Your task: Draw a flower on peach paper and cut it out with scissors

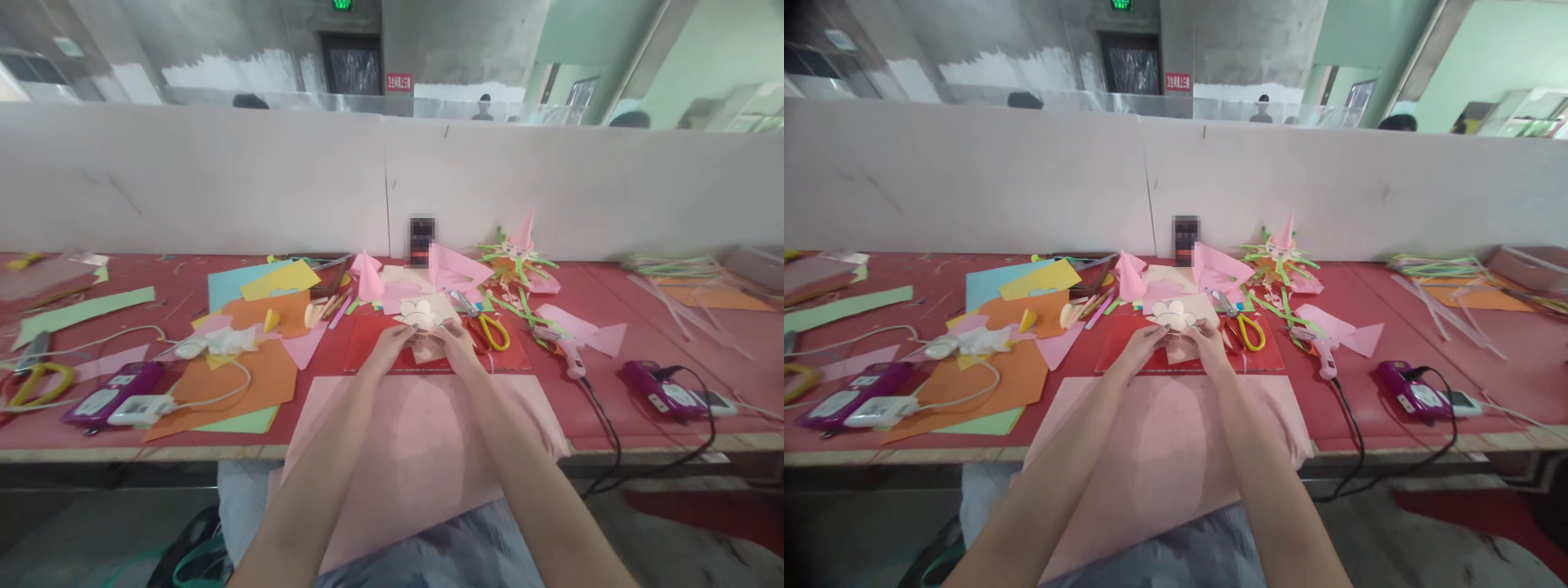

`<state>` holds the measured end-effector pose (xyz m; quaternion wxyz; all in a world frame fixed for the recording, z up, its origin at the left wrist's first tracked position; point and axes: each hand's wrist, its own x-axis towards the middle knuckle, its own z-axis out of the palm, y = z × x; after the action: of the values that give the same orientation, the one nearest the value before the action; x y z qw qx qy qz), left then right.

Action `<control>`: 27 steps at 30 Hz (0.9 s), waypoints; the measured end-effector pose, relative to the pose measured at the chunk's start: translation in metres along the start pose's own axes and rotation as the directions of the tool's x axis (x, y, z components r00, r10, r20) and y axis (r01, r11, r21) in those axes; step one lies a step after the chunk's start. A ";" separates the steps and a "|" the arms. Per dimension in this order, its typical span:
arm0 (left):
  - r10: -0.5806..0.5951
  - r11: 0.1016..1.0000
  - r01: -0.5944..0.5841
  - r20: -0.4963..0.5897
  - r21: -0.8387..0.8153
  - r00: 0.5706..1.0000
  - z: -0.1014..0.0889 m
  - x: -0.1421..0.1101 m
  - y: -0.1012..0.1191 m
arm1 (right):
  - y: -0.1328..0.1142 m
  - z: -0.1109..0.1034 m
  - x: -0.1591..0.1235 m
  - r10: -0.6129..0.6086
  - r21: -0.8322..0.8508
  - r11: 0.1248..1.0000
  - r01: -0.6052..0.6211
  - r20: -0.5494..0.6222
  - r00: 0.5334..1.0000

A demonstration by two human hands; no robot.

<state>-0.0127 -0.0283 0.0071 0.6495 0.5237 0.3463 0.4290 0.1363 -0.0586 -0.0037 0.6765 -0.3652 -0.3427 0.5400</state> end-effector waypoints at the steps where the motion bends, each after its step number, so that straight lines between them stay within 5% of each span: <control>1: 0.000 1.000 0.000 -0.001 -0.002 1.000 0.000 0.000 0.000 | 0.000 0.000 0.000 0.001 0.000 1.000 -0.001 0.003 1.000; 27: 0.045 0.997 -0.044 0.006 -0.064 0.999 0.000 0.003 0.001 | -0.005 0.005 -0.005 0.034 -0.150 0.989 -0.021 0.081 0.996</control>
<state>-0.0119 -0.0253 0.0082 0.6575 0.5120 0.3182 0.4521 0.1341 -0.0634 0.0028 0.6250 -0.3965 -0.4047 0.5370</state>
